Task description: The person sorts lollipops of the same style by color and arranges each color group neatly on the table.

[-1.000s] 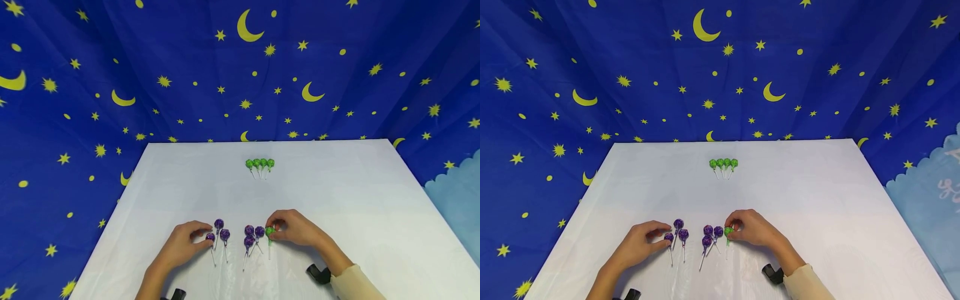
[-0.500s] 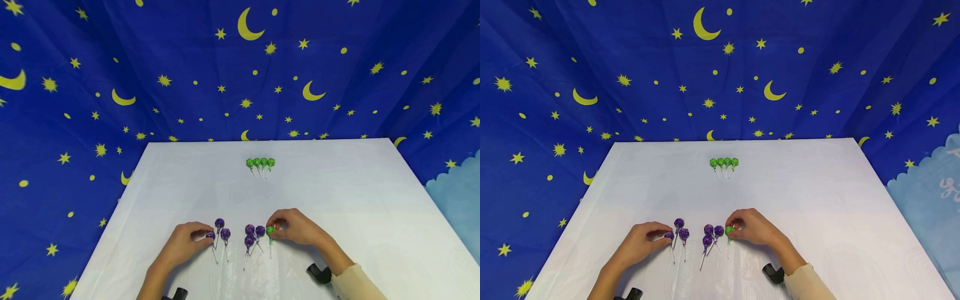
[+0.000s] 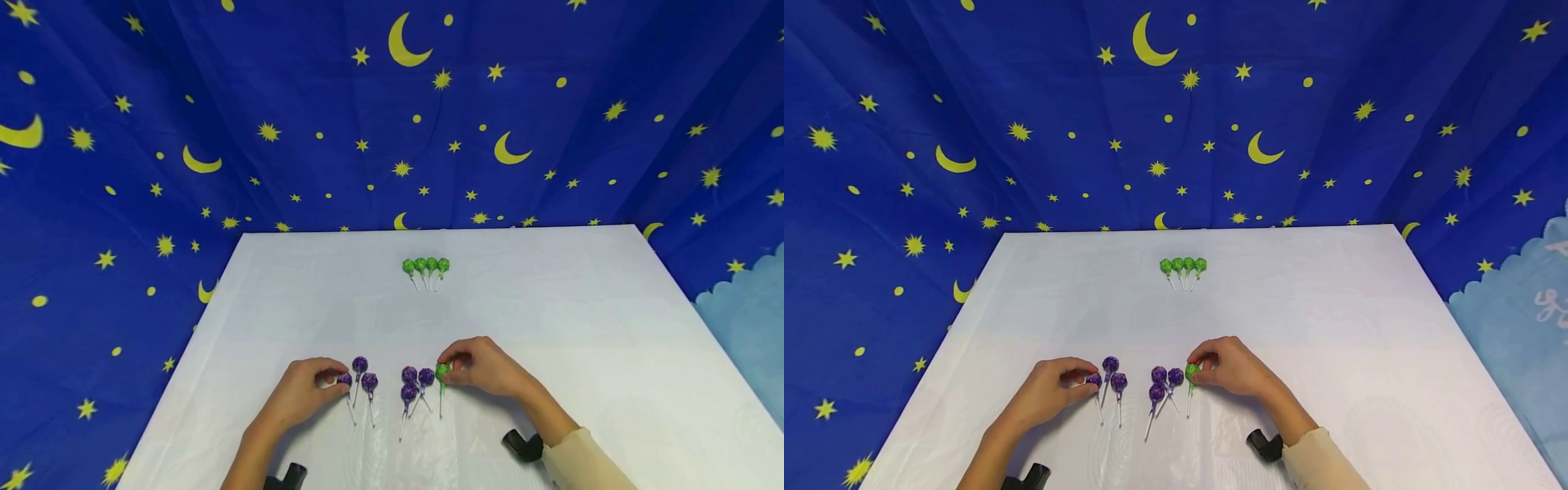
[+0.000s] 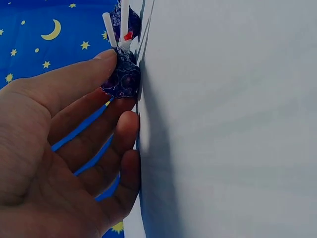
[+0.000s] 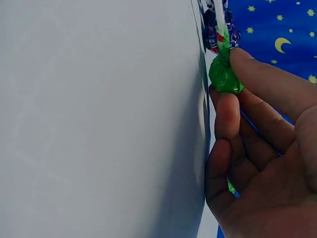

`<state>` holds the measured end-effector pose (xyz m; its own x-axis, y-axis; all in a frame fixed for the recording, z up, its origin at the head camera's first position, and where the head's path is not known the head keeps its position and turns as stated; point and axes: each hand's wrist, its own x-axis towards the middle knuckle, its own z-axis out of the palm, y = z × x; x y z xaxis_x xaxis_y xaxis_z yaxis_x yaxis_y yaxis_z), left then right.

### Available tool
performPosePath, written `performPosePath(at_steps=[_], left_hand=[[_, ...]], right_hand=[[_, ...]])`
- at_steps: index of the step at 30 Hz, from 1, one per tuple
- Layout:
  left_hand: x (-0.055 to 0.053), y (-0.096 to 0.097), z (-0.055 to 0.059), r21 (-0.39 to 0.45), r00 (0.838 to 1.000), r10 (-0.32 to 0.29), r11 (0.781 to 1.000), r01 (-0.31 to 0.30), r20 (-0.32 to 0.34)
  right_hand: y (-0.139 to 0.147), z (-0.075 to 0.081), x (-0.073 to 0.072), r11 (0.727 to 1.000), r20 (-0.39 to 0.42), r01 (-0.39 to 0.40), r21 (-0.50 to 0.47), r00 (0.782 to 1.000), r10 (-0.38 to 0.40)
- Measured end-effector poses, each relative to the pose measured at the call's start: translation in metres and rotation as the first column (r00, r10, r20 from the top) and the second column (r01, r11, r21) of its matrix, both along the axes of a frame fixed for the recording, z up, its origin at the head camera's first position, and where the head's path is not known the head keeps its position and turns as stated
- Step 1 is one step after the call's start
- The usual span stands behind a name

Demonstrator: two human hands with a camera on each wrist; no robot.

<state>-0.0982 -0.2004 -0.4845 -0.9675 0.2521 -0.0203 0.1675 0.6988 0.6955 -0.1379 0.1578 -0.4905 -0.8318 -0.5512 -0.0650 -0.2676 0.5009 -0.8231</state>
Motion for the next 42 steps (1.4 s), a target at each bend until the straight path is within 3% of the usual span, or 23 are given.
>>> performPosePath(at_steps=[12, 25, 42], left_hand=[[-0.003, 0.004, 0.001, 0.009, 1.000, 0.005, 1.000, -0.005, -0.028], [0.000, 0.002, -0.004, 0.014, 1.000, 0.013, 1.000, -0.012, -0.020], [0.002, -0.002, -0.005, 0.008, 0.999, 0.038, 0.999, -0.038, -0.037]], right_hand=[[0.005, 0.003, -0.009, 0.994, 0.025, 0.106, -0.027, 0.994, -0.106], [0.020, 0.012, -0.034, 0.977, 0.002, 0.213, -0.004, 0.977, -0.213], [0.023, 0.007, -0.059, 0.963, -0.058, 0.266, 0.047, 0.963, -0.264]])
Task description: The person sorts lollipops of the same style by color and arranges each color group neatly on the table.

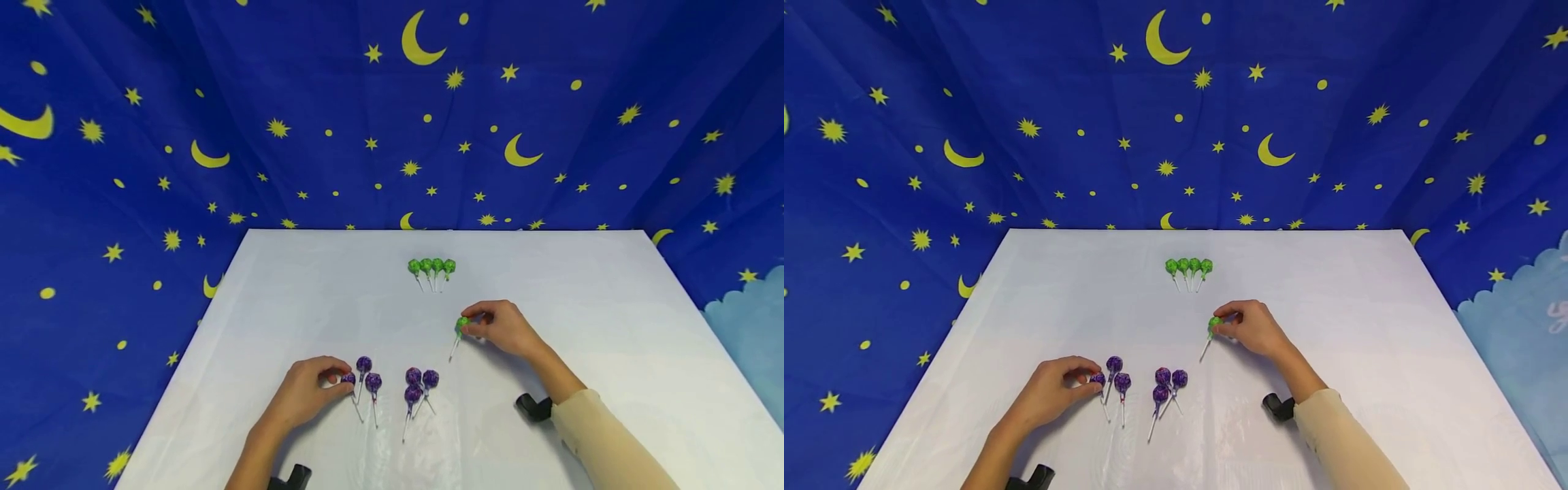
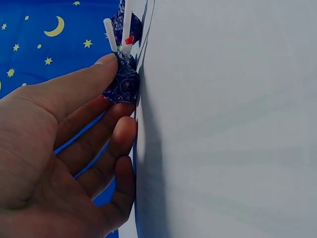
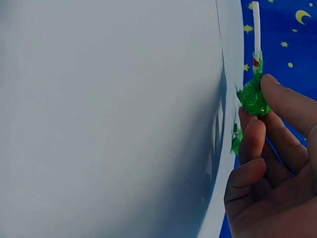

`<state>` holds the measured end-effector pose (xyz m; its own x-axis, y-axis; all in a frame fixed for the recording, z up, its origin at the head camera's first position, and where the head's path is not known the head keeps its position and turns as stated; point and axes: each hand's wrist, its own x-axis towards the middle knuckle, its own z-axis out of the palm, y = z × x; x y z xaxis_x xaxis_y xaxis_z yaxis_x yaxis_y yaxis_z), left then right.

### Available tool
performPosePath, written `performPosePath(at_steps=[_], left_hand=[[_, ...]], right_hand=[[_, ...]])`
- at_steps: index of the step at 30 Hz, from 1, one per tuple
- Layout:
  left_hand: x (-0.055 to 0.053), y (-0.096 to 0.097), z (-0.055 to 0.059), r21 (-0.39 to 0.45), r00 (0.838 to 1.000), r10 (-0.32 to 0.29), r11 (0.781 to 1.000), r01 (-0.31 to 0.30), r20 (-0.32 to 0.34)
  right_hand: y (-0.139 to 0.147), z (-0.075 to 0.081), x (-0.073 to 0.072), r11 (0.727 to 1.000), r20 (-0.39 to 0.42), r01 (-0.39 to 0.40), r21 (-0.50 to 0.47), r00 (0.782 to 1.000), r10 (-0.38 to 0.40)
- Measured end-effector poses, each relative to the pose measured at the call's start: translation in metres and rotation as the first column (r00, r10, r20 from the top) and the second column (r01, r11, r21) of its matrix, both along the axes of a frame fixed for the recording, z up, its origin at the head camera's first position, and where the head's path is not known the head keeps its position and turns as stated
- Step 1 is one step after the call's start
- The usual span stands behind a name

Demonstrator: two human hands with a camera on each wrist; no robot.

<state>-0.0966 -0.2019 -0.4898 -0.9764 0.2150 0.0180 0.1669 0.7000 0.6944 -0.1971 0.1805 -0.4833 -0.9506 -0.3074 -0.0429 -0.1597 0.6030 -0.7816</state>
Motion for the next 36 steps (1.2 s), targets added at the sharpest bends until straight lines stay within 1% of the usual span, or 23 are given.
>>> performPosePath(at_steps=[4, 11, 16, 21, 28, 36], left_hand=[[0.001, -0.001, 0.000, 0.001, 1.000, 0.003, 1.000, -0.003, 0.012], [0.002, 0.000, 0.000, -0.003, 1.000, 0.014, 1.000, -0.014, -0.005], [0.003, 0.000, -0.001, -0.002, 1.000, 0.019, 1.000, -0.019, -0.005], [0.002, 0.000, -0.001, -0.003, 1.000, 0.012, 1.000, -0.012, -0.003], [0.002, 0.000, 0.000, -0.002, 1.000, 0.007, 1.000, -0.007, 0.004], [0.003, 0.001, 0.002, 0.001, 1.000, 0.007, 1.000, -0.007, 0.009]], right_hand=[[0.002, 0.001, -0.006, 0.999, -0.004, 0.027, 0.020, 1.000, -0.027], [0.007, 0.002, -0.020, 0.997, -0.021, 0.060, 0.039, 0.998, -0.060], [0.012, 0.002, -0.028, 0.995, -0.029, 0.092, 0.043, 0.995, -0.091], [0.013, 0.002, -0.033, 0.992, -0.029, 0.119, 0.044, 0.993, -0.118], [0.011, 0.001, -0.049, 0.987, -0.058, 0.139, 0.080, 0.989, -0.135], [0.008, 0.000, -0.065, 0.983, -0.038, 0.164, 0.082, 0.986, -0.161]])
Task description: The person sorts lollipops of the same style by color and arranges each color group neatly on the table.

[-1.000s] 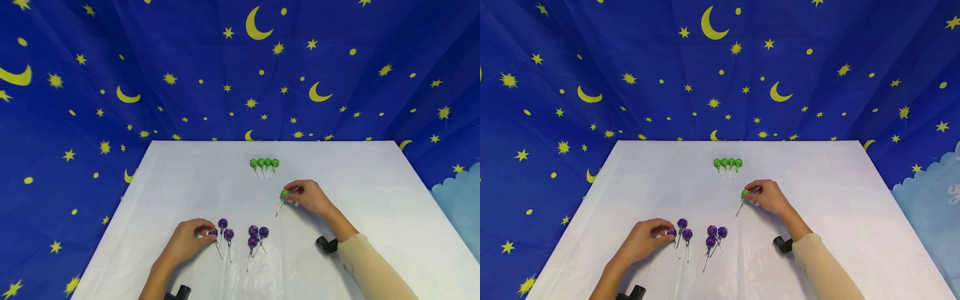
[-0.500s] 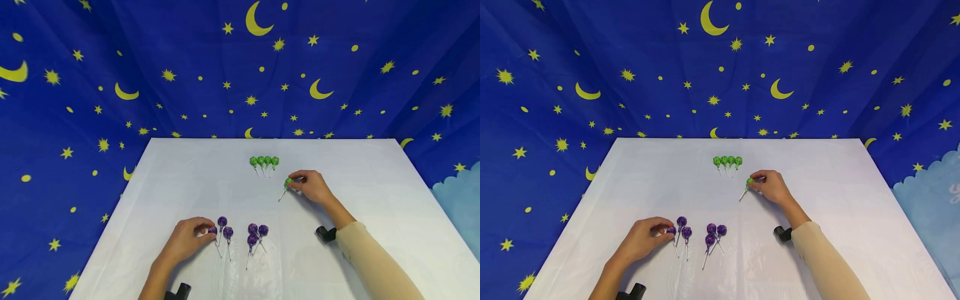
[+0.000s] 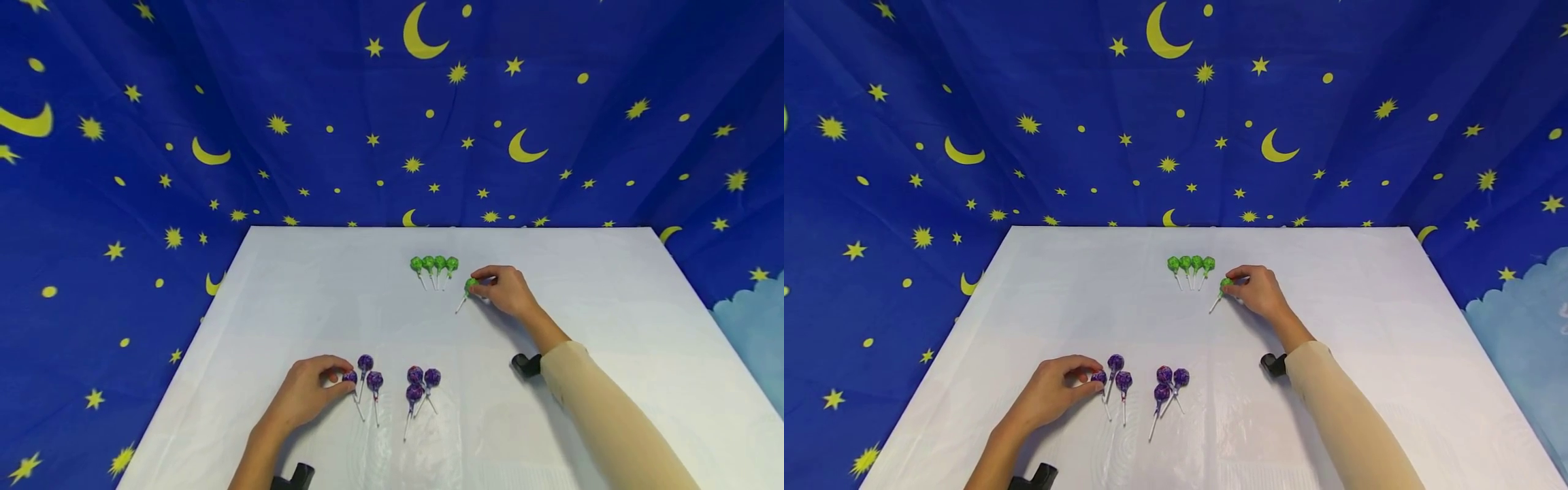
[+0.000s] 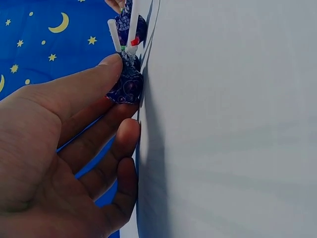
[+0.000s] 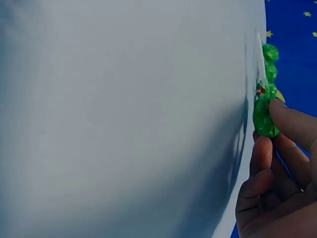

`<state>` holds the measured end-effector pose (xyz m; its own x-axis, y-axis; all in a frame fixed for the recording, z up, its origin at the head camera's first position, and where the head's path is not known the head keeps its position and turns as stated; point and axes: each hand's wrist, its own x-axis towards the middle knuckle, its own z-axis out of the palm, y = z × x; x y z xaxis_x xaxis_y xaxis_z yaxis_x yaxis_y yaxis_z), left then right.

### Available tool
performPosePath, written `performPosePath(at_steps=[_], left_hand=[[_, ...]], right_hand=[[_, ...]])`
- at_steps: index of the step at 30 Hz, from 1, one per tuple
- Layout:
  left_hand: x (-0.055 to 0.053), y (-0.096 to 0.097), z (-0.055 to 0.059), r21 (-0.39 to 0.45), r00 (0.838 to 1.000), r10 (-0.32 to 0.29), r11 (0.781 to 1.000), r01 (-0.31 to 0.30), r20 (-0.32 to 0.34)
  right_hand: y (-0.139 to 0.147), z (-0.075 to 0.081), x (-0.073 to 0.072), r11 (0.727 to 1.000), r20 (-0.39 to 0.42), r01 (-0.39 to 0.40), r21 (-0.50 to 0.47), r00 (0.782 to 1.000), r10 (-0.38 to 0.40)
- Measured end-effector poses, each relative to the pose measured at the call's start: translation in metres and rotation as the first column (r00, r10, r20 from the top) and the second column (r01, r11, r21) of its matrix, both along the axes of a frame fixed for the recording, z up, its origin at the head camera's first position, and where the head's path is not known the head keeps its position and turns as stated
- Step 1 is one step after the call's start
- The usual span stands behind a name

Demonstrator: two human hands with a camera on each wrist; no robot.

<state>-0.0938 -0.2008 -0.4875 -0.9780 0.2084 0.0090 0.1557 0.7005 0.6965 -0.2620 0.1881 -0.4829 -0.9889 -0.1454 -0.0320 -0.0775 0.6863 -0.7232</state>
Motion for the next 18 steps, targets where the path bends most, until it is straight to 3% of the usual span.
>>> performPosePath(at_steps=[18], left_hand=[[0.000, -0.002, -0.002, 0.018, 1.000, -0.008, 1.000, 0.009, -0.027]], right_hand=[[-0.012, -0.007, -0.033, 0.999, 0.025, 0.036, -0.025, 0.999, -0.036]])
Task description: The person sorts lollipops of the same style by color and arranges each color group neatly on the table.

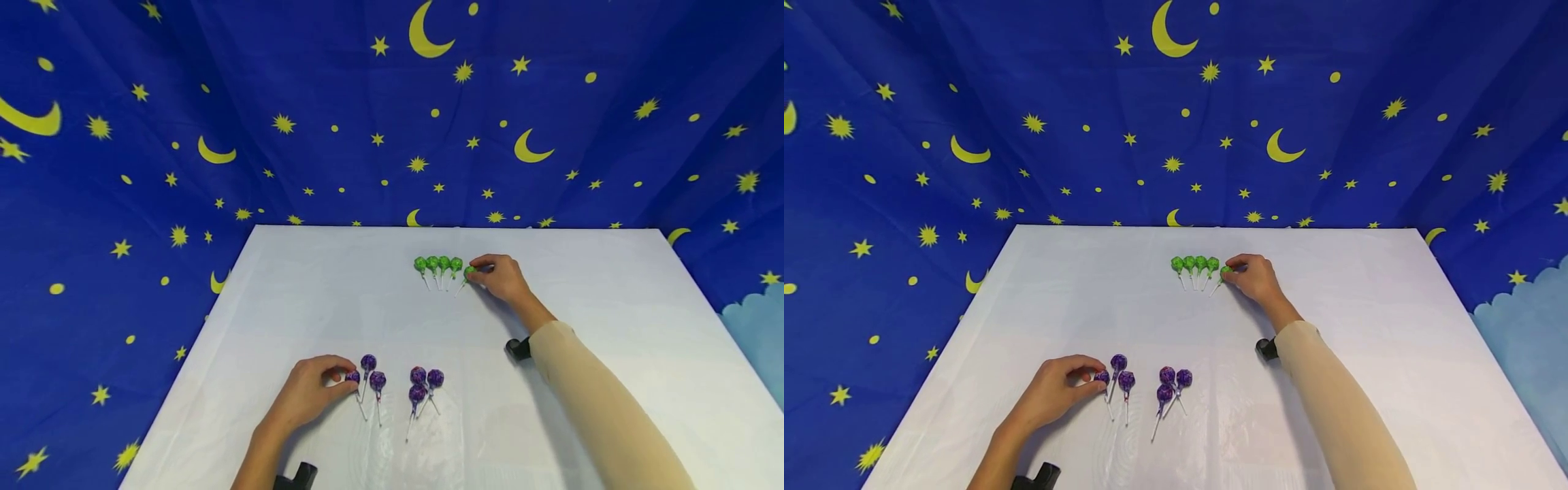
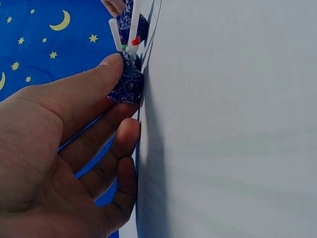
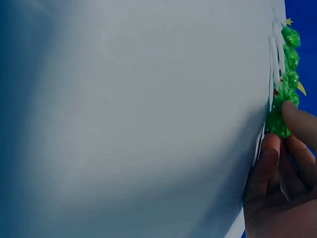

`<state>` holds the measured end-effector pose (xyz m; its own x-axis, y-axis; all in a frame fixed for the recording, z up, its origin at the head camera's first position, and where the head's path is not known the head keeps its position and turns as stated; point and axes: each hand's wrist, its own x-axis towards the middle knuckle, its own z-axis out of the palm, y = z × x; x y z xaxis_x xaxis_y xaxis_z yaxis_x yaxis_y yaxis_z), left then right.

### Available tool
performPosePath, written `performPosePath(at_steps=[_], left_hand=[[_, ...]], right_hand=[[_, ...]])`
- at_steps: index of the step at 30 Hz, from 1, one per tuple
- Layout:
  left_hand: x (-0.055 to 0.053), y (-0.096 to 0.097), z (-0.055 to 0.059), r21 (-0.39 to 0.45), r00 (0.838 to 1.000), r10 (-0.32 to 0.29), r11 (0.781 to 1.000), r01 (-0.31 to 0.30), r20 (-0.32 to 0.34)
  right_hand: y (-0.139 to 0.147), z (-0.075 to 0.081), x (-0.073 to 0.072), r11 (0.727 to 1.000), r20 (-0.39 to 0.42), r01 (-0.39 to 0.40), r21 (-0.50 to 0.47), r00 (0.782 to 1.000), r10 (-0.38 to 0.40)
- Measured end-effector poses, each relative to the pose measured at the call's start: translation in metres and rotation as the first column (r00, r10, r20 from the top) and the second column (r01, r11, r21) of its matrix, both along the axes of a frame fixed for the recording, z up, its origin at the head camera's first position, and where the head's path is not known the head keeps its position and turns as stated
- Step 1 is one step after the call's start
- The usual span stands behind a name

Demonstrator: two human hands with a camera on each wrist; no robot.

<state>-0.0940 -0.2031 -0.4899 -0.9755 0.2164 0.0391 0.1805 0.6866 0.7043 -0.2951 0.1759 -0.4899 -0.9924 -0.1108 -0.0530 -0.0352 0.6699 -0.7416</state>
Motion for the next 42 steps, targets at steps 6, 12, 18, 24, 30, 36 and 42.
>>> performPosePath(at_steps=[6, 12, 18, 24, 30, 36, 42], left_hand=[[0.000, 0.000, 0.000, -0.006, 1.000, 0.003, 1.000, -0.003, 0.001], [0.000, 0.001, 0.000, -0.004, 1.000, 0.013, 1.000, -0.013, 0.011], [0.001, 0.000, 0.000, -0.002, 1.000, 0.023, 1.000, -0.023, 0.014], [0.001, 0.000, 0.000, 0.004, 1.000, 0.004, 1.000, -0.004, 0.018], [0.003, 0.003, -0.002, -0.009, 0.999, 0.009, 1.000, -0.009, 0.031], [0.003, 0.004, -0.002, -0.015, 1.000, 0.020, 1.000, -0.020, 0.020], [0.002, 0.001, -0.001, -0.009, 1.000, 0.017, 1.000, -0.017, 0.025]], right_hand=[[-0.001, 0.000, -0.006, 1.000, 0.006, -0.006, 0.017, 1.000, 0.006], [-0.002, -0.001, -0.008, 1.000, -0.005, -0.005, 0.021, 1.000, 0.005], [-0.003, -0.004, -0.011, 1.000, -0.016, -0.007, 0.006, 1.000, 0.007], [-0.002, -0.003, -0.007, 1.000, -0.042, -0.014, -0.022, 0.999, 0.013], [0.003, -0.002, -0.003, 0.999, -0.009, -0.021, -0.045, 1.000, 0.021], [0.008, -0.002, -0.002, 0.998, -0.014, 0.005, -0.063, 1.000, -0.006], [0.004, -0.001, 0.002, 0.997, -0.015, 0.018, -0.076, 1.000, -0.019]])
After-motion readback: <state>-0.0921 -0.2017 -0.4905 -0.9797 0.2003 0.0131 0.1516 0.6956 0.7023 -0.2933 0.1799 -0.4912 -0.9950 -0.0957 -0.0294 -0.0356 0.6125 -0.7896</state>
